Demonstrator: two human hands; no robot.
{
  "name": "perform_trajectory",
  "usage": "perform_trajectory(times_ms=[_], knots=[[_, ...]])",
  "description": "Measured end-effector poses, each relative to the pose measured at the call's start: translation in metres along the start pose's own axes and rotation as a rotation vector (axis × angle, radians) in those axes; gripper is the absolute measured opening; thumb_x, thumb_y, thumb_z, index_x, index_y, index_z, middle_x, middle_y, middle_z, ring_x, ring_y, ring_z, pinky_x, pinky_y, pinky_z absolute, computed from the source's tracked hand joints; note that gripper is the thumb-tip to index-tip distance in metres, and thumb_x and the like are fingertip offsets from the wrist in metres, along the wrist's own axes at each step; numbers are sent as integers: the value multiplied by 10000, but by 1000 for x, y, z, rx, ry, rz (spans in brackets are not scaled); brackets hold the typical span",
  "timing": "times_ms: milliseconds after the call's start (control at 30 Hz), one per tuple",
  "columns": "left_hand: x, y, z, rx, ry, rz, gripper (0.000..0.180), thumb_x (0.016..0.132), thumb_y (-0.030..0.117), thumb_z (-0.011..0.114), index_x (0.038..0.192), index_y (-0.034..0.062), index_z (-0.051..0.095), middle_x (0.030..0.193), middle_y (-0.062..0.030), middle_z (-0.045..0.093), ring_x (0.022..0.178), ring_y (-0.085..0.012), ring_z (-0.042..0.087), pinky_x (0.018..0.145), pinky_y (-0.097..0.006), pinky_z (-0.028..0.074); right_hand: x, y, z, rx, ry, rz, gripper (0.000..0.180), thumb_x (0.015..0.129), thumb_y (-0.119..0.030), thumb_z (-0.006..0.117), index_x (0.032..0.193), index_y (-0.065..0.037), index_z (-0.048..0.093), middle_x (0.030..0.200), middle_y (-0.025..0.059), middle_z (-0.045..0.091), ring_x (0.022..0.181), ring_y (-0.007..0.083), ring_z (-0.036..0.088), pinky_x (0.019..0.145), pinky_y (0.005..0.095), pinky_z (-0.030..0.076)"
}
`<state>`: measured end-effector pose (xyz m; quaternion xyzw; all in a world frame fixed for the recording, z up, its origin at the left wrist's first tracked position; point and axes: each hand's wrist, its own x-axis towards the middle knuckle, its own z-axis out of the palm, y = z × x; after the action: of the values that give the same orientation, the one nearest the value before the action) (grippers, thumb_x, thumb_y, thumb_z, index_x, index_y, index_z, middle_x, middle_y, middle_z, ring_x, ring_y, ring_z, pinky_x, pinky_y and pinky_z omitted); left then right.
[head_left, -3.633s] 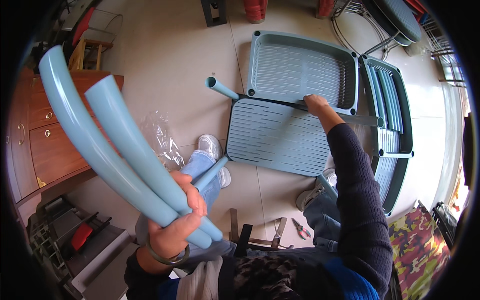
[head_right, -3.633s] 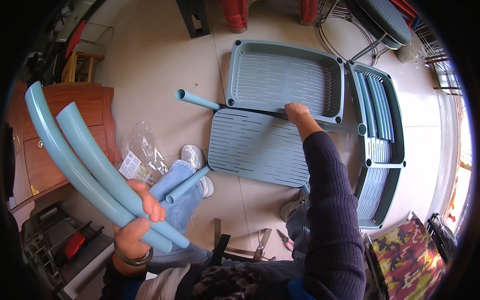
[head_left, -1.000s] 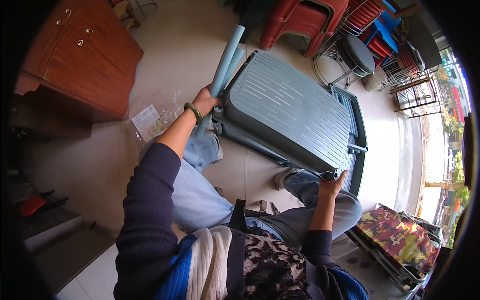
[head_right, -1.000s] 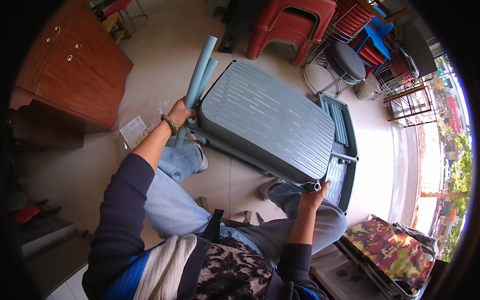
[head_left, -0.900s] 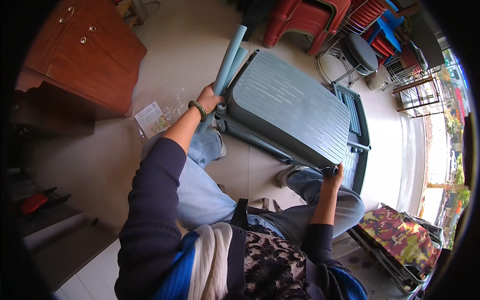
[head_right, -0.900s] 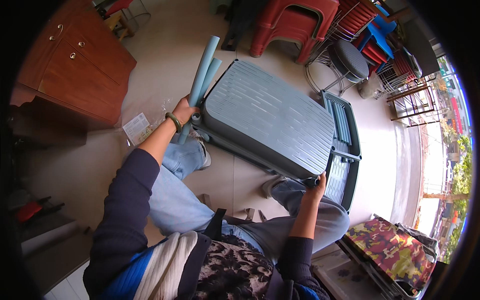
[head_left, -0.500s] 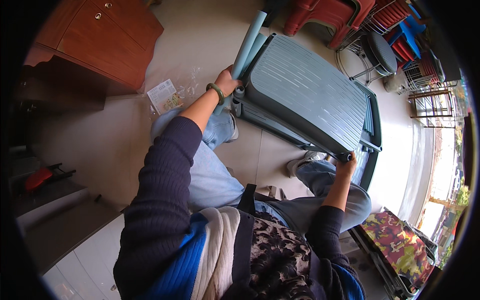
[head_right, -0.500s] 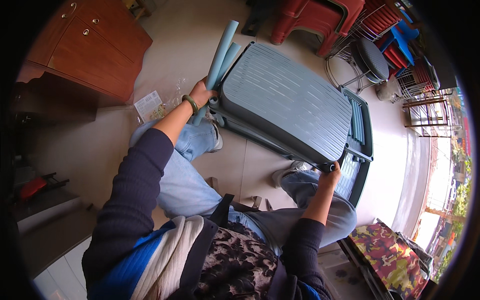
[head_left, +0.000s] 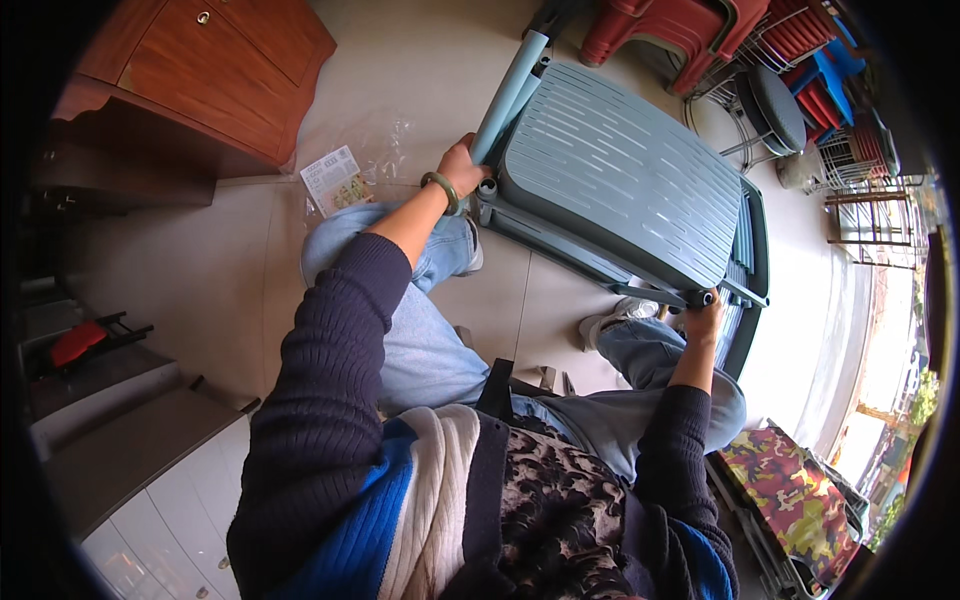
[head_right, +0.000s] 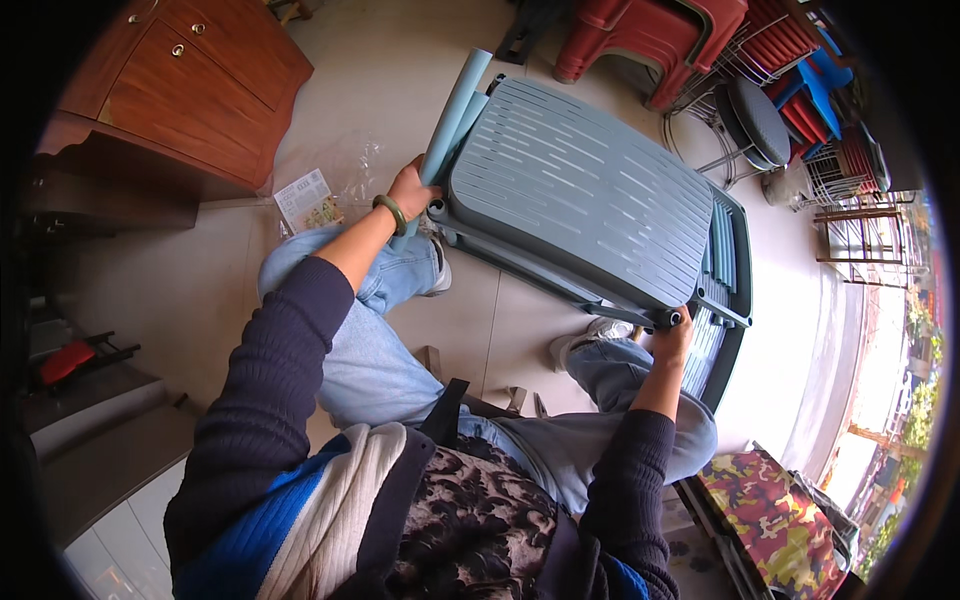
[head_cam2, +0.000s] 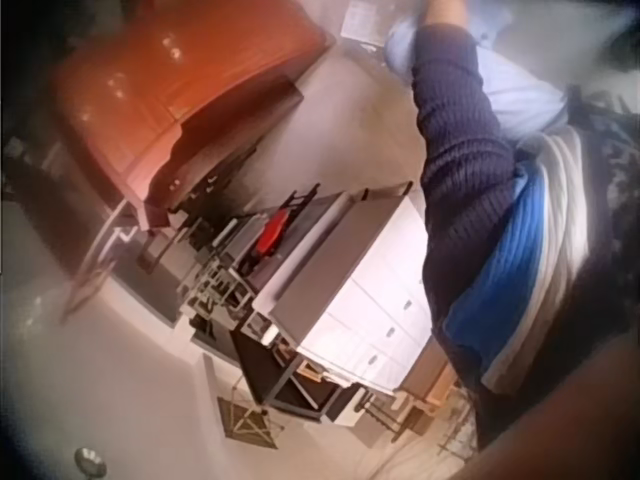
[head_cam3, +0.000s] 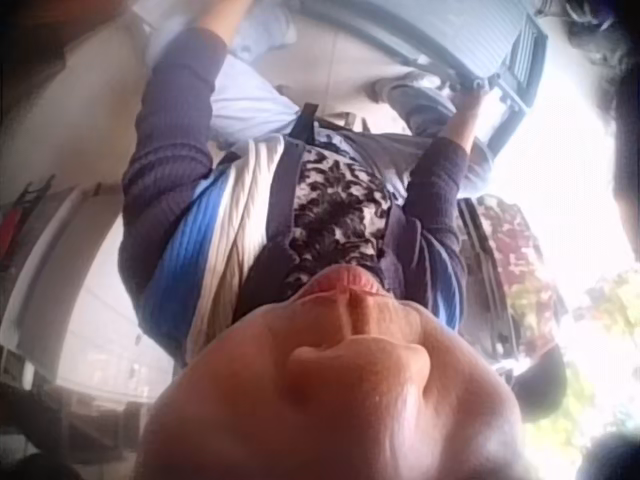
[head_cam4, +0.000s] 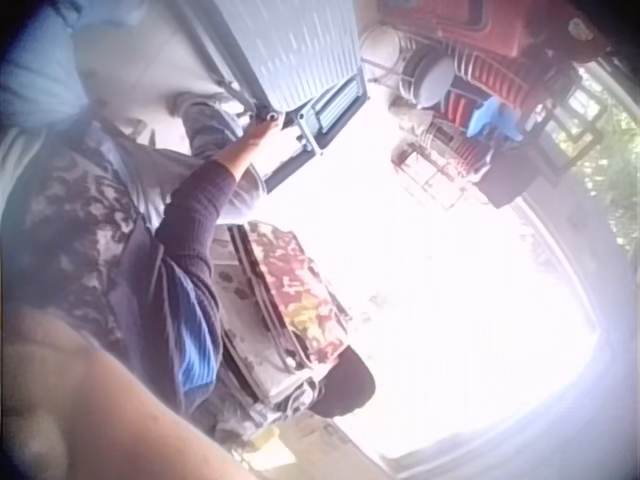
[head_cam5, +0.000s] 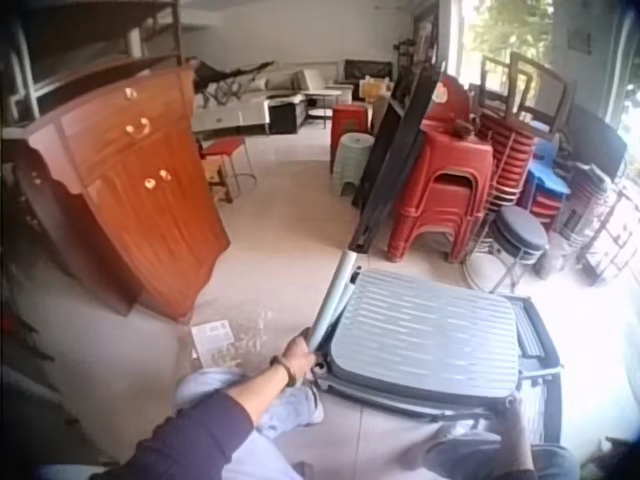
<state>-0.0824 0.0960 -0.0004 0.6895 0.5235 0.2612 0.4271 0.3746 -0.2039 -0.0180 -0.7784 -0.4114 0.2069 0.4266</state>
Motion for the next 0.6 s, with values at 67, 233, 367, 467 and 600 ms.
perform_trajectory(times_ms=[67,233,367,467,600], knots=[[1,-1,-2,12,-3,-5,492,650,61,710,1119,14,566,1013,-167,650,960,-305,620,853,-369,472,-3,-7,5,58,27,21,267,721,-16,669,983,-68,651,924,120,685,868,273,664,747,339,505],[13,-32,1,12,-5,-137,432,712,145,699,1104,4,586,981,-170,663,910,-282,636,821,-358,484,-10,-23,18,-366,57,-99,203,723,46,622,901,-50,631,898,71,665,840,213,645,760,306,497],[15,-7,5,85,-129,-237,478,754,329,707,1103,15,618,1041,-199,665,995,-336,631,862,-385,481,-18,6,-9,-86,-37,279,173,703,-9,653,852,-88,612,780,21,631,739,179,619,688,309,480],[13,-11,-3,138,-150,-214,362,832,256,646,1074,-11,618,960,-128,672,882,-211,624,806,-344,480,-9,11,-4,555,72,711,137,749,-117,636,885,-109,622,827,19,612,804,168,594,702,343,483],[-4,21,-8,-201,-208,-533,336,861,339,609,1009,37,626,757,-67,608,551,-183,574,483,-331,480,-15,-11,0,129,-90,339,238,719,-146,694,944,-116,623,849,15,611,823,167,597,706,343,498]])
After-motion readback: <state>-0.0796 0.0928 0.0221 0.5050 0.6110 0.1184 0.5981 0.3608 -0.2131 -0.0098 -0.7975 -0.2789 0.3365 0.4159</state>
